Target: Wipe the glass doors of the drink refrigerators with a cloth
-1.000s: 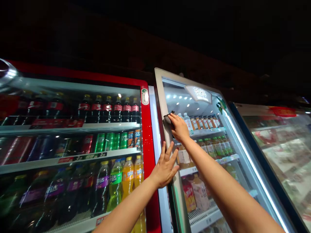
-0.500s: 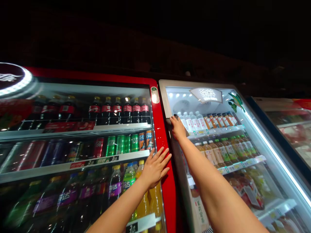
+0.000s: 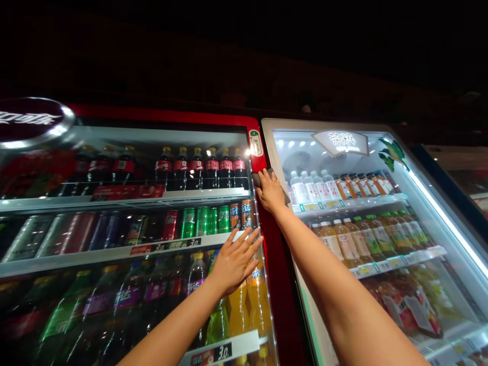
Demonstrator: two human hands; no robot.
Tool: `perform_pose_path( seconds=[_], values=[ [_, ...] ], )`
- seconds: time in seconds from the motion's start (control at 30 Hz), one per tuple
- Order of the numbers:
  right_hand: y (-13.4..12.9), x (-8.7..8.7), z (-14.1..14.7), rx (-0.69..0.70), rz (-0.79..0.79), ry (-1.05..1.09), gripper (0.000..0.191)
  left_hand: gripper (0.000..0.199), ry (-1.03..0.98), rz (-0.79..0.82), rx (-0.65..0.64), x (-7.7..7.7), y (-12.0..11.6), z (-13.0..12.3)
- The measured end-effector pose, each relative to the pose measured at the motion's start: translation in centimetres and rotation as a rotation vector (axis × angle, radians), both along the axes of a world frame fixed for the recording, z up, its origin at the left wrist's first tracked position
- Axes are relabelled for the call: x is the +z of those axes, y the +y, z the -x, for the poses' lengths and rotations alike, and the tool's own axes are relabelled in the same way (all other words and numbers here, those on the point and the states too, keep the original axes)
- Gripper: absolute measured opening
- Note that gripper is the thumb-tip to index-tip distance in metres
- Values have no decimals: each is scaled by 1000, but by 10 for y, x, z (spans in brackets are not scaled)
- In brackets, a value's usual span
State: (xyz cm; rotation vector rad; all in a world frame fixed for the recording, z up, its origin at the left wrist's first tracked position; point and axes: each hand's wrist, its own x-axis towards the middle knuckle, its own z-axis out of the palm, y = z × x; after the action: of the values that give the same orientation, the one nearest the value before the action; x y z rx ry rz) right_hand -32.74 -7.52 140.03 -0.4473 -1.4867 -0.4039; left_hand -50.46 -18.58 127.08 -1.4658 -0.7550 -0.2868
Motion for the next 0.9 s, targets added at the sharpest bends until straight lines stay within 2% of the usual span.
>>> perform_pose_path(
  seconds=[0.07, 0.2, 0.27, 0.37, 0.43, 0.47, 0.53, 0.63, 0.7, 0.77, 0.83, 0.9],
  values=[
    [-8, 4, 9, -59, 2, -44, 56, 54, -1, -19, 28, 5, -4, 7],
    [-8, -26, 7, -50, -232, -320, 48, 56, -41, -48, 79, 25, -19, 25],
    [-1, -29, 0, -17, -273, -319, 47, 60, -84, -59, 100, 40, -31, 36],
    [2, 0, 4, -14, -180, -135, 47, 60, -167, -79, 142, 62, -49, 53],
    [-4, 21, 16, -34, -108, -33, 48, 59, -225, -95, 170, 74, -59, 63],
    [-9, 26, 22, -44, -100, -26, 47, 59, -248, -99, 180, 77, -62, 68],
    [-16, 20, 29, -62, -160, -111, 46, 59, -281, -98, 191, 79, -67, 77],
    [-15, -9, 19, -90, -317, -290, 52, 60, -292, -94, 189, 74, -70, 88],
    [-7, -16, 8, -116, -306, -255, 51, 60, -291, -112, 183, 69, -70, 92],
    [-1, -4, 6, -142, -199, -123, 50, 60, -286, -134, 182, 66, -70, 94],
    [-3, 21, 16, -164, -68, 2, 51, 60, -282, -145, 185, 64, -70, 94],
    [-12, 41, 32, -179, -5, 44, 52, 60, -279, -143, 183, 64, -70, 94]
  ],
)
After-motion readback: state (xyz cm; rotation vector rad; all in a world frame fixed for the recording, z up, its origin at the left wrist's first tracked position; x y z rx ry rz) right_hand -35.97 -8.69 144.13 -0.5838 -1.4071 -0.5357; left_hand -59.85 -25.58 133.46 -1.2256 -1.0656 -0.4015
